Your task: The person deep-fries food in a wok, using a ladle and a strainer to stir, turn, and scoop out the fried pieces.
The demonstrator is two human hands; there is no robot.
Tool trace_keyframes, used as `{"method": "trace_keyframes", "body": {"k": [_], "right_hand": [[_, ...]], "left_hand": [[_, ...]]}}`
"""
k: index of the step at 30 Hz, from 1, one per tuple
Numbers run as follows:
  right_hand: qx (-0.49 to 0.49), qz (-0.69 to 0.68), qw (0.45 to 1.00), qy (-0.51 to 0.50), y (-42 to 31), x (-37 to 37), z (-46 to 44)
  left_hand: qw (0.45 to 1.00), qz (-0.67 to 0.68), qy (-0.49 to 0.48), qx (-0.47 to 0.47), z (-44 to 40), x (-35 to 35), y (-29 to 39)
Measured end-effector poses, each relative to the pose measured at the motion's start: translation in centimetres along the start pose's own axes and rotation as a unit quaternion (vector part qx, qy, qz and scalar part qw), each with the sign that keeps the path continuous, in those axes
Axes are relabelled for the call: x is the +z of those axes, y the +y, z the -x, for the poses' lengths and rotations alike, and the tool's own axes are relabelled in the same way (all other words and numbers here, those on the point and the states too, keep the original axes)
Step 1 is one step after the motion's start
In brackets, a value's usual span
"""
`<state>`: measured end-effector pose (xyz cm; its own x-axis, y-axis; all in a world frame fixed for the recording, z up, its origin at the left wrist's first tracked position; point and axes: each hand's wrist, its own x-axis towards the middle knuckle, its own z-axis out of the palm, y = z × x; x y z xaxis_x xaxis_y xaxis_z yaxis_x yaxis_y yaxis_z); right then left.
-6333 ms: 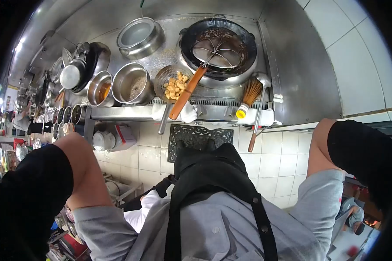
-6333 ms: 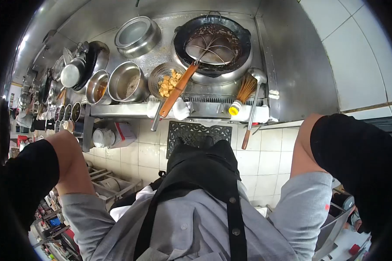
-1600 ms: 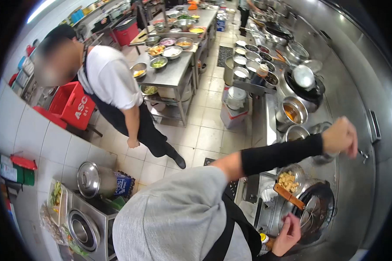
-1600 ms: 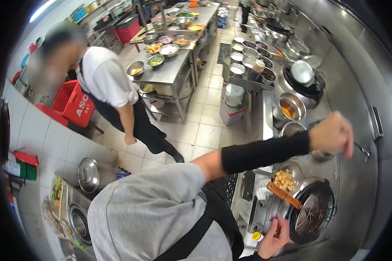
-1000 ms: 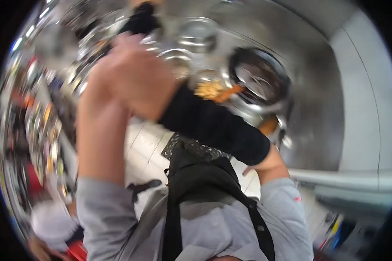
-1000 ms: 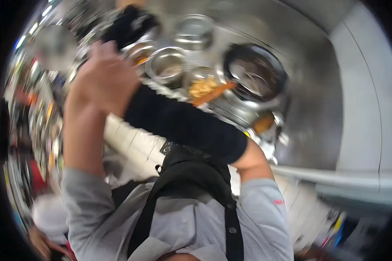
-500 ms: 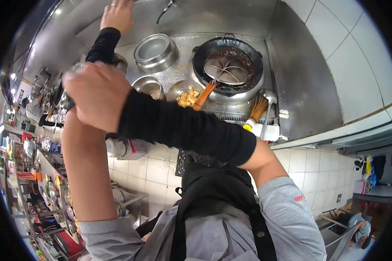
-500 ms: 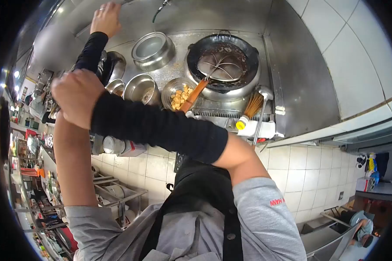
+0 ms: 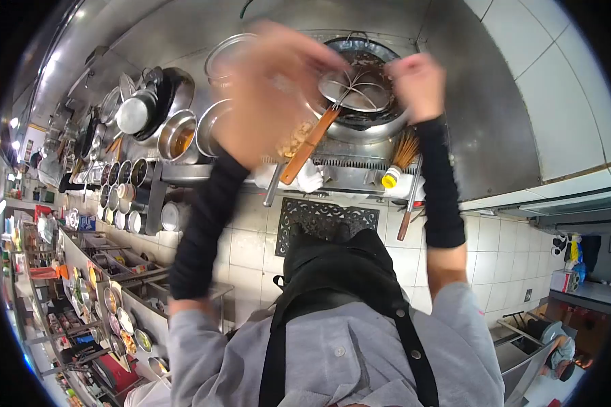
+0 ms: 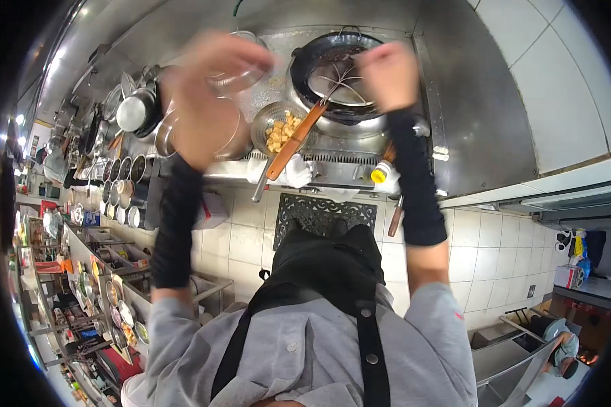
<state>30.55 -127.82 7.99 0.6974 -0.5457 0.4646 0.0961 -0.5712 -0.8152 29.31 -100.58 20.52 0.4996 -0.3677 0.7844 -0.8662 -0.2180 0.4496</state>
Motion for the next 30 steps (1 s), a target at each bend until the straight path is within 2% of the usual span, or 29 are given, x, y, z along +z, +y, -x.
{"method": "trace_keyframes", "body": {"k": [1, 2, 3, 4, 5, 6, 7, 8, 10, 13, 16, 17, 20, 21, 22, 24, 25, 28, 30], "right_hand": [[0.062, -0.06, 0.992, 0.094, 3.8, -1.6, -3.9], [0.075, 0.006, 0.98, 0.186, 9.4, -3.8, -9.5], [0.086, 0.093, 0.954, 0.273, 7.2, -6.0, -11.5], [0.081, 0.137, 0.936, 0.313, 7.2, -7.6, -14.5], [0.079, 0.179, 0.915, 0.354, 7.4, -9.3, -17.5], [0.083, 0.179, 0.918, 0.343, 7.5, -10.5, -19.8], [0.08, 0.205, 0.923, 0.316, 8.0, -11.7, -21.5], [0.06, 0.28, 0.92, 0.268, 10.1, -13.2, -23.2], [0.026, 0.377, 0.905, 0.196, 13.1, -15.0, -24.7], [0.036, 0.461, 0.878, 0.127, 14.2, -17.1, -23.1], [0.043, 0.51, 0.854, 0.087, 13.9, -17.4, -20.5], [0.04, 0.511, 0.856, 0.068, 13.2, -17.1, -19.6], [0.013, 0.521, 0.853, 0.014, 15.2, -16.9, -18.0], [-0.01, 0.527, 0.85, 0.001, 15.9, -16.7, -17.5], [-0.031, 0.532, 0.846, -0.012, 16.7, -16.6, -17.0], [-0.011, 0.57, 0.819, -0.066, 16.4, -16.1, -15.4], [-0.001, 0.587, 0.804, -0.093, 16.0, -15.5, -14.5], [-0.045, 0.687, 0.706, -0.164, 16.1, -13.2, -11.7], [-0.018, 0.649, 0.75, -0.131, 15.6, -11.1, -9.9]], "left_hand": [[0.997, 0.063, -0.008, 0.04, 2.9, 3.6, 5.0], [0.992, 0.099, -0.006, 0.08, 5.1, 7.0, 9.2], [0.991, 0.098, -0.012, 0.096, 6.5, 11.1, 12.0], [0.982, 0.08, -0.128, 0.113, 7.6, 16.2, 12.7], [0.984, 0.036, -0.16, 0.071, 8.6, 19.3, 14.1], [0.982, -0.02, -0.148, 0.112, 8.3, 22.1, 13.8], [0.987, 0.032, -0.093, 0.126, 7.0, 23.4, 13.5], [0.985, 0.085, -0.084, 0.123, 5.6, 24.0, 13.8], [0.981, 0.063, -0.062, 0.173, 3.7, 24.7, 14.7], [0.982, 0.1, -0.073, 0.144, 1.9, 27.0, 13.6], [0.979, -0.03, -0.051, 0.193, 1.9, 27.8, 13.6], [0.974, -0.023, -0.025, 0.225, 2.0, 27.5, 13.9], [0.99, 0.118, -0.036, 0.065, 3.3, 29.2, 14.6], [0.953, 0.241, -0.171, -0.066, 2.4, 27.3, 14.6], [0.933, 0.296, -0.183, -0.092, 2.5, 26.2, 14.7], [0.882, 0.399, -0.208, -0.14, 2.8, 25.1, 14.8], [0.905, 0.37, -0.198, -0.066, 3.6, 25.1, 15.6], [0.961, 0.225, -0.082, 0.136, 3.6, 23.2, 16.0], [0.955, 0.192, -0.022, 0.224, 4.1, 22.8, 15.8]]}}
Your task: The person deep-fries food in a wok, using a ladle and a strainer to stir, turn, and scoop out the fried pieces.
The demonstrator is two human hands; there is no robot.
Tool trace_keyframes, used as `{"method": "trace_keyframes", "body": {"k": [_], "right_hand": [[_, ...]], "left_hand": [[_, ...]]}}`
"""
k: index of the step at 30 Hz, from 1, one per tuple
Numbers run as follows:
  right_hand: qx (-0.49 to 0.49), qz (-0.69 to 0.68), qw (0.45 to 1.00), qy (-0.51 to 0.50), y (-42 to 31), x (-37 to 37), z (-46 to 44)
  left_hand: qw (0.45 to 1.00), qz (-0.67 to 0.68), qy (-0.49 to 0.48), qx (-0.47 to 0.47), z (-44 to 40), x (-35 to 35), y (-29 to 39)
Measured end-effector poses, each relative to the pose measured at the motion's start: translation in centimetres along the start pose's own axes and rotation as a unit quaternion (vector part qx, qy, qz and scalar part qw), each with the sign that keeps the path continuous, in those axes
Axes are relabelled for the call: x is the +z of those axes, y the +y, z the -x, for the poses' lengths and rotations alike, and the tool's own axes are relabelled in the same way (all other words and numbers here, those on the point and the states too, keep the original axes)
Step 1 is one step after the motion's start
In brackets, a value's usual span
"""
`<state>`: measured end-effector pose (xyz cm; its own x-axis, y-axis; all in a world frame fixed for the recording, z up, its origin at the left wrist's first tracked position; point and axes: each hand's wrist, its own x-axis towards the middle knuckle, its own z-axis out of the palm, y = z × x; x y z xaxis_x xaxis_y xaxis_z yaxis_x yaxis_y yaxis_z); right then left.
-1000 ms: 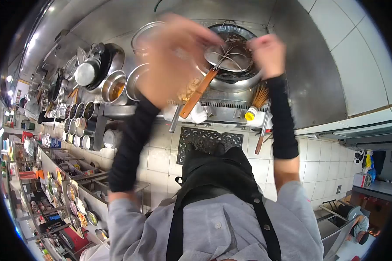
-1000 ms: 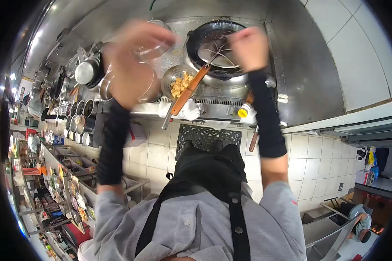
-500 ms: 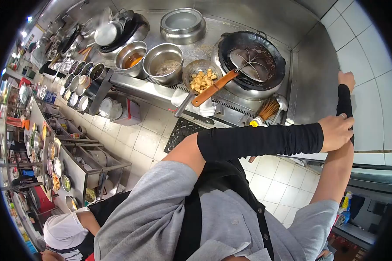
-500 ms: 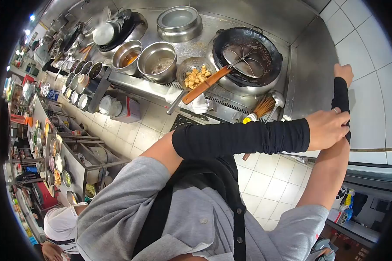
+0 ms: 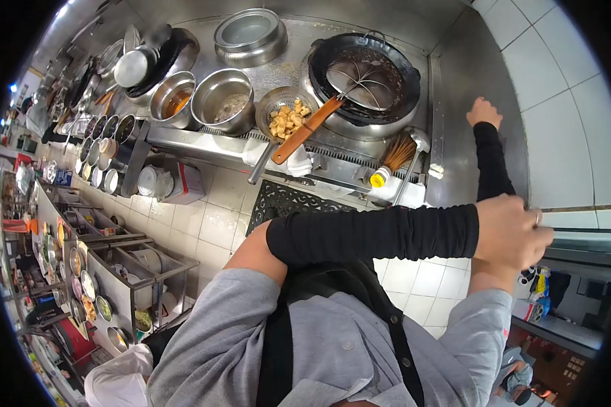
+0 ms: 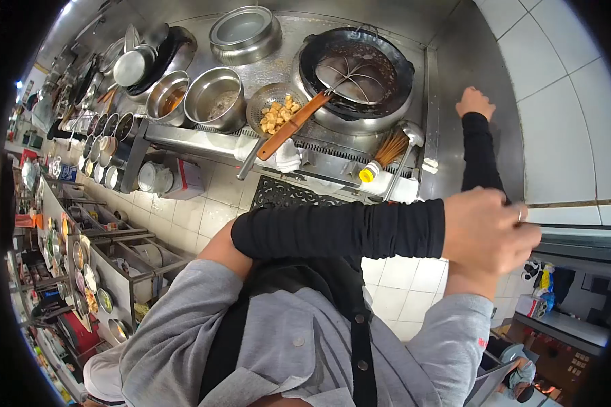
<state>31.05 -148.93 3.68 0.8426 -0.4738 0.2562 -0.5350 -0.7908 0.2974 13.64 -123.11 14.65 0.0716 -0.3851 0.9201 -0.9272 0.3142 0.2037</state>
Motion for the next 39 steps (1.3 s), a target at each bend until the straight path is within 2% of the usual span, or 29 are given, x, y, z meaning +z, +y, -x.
{"method": "trace_keyframes", "body": {"k": [1, 2, 3, 4, 5, 6, 7, 8, 9, 11, 14, 16, 18, 20, 22, 25, 28, 39], "right_hand": [[0.018, -0.03, 0.999, 0.007, -0.6, 0.4, 0.3], [0.13, -0.205, 0.968, -0.067, -0.5, 1.4, -1.3], [0.237, -0.371, 0.887, -0.139, -0.1, 2.6, -3.8], [0.335, -0.52, 0.759, -0.204, 1.1, 4.3, -6.1], [0.315, -0.691, 0.584, -0.287, 3.6, 5.6, -7.8], [0.295, -0.792, 0.455, -0.279, 5.9, 7.6, -9.9], [0.266, -0.872, 0.316, -0.262, 7.0, 7.1, -10.9], [0.269, -0.881, 0.33, -0.208, 8.1, 6.6, -12.6], [0.273, -0.885, 0.344, -0.153, 9.2, 5.4, -13.7], [0.18, -0.85, 0.494, -0.017, 8.8, -1.1, -11.7], [-0.085, -0.831, 0.52, 0.179, 6.9, -14.9, 0.7], [-0.266, -0.762, 0.539, 0.242, 8.7, -21.6, 6.2], [-0.427, -0.676, 0.526, 0.29, 9.2, -27.9, 10.9], [-0.559, -0.594, 0.491, 0.307, 8.4, -33.2, 15.0], [-0.64, -0.532, 0.465, 0.301, 6.7, -36.4, 17.9], [-0.689, -0.485, 0.449, 0.297, 4.6, -38.3, 19.8], [-0.698, -0.463, 0.459, 0.296, 3.8, -39.0, 20.2], [-0.691, -0.447, 0.475, 0.312, 3.4, -39.4, 21.7]], "left_hand": [[0.998, -0.023, 0.018, 0.047, 0.3, -0.1, 0.1], [0.992, -0.079, 0.047, 0.082, 1.0, -0.5, -0.6], [0.981, -0.136, 0.081, 0.114, 1.7, -0.9, -1.4], [0.991, -0.112, 0.068, 0.036, 3.2, -0.5, -2.5], [0.994, -0.089, 0.053, -0.038, 5.1, -0.3, -3.6], [0.991, -0.066, 0.036, -0.115, 6.7, 0.0, -4.1], [0.97, -0.042, 0.042, -0.235, 8.0, 0.0, -3.5], [0.936, -0.02, 0.05, -0.349, 8.9, -0.1, -2.4], [0.878, 0.02, -0.076, -0.473, 9.7, -0.5, -0.6], [0.813, 0.137, -0.269, -0.497, 12.1, -4.0, 1.7], [0.788, 0.205, -0.373, -0.445, 13.0, -16.9, 3.1], [0.804, 0.17, -0.396, -0.41, 9.2, -26.0, 3.6], [0.842, 0.085, -0.397, -0.355, 4.5, -33.1, 4.5], [0.87, -0.024, -0.406, -0.278, 0.3, -37.8, 5.3], [0.88, -0.106, -0.413, -0.209, -2.5, -40.0, 5.8], [0.873, -0.172, -0.436, -0.133, -4.9, -40.7, 5.6], [0.866, -0.197, -0.449, -0.1, -5.4, -40.4, 4.9], [0.858, -0.218, -0.459, -0.078, -6.1, -41.2, 5.0]]}}
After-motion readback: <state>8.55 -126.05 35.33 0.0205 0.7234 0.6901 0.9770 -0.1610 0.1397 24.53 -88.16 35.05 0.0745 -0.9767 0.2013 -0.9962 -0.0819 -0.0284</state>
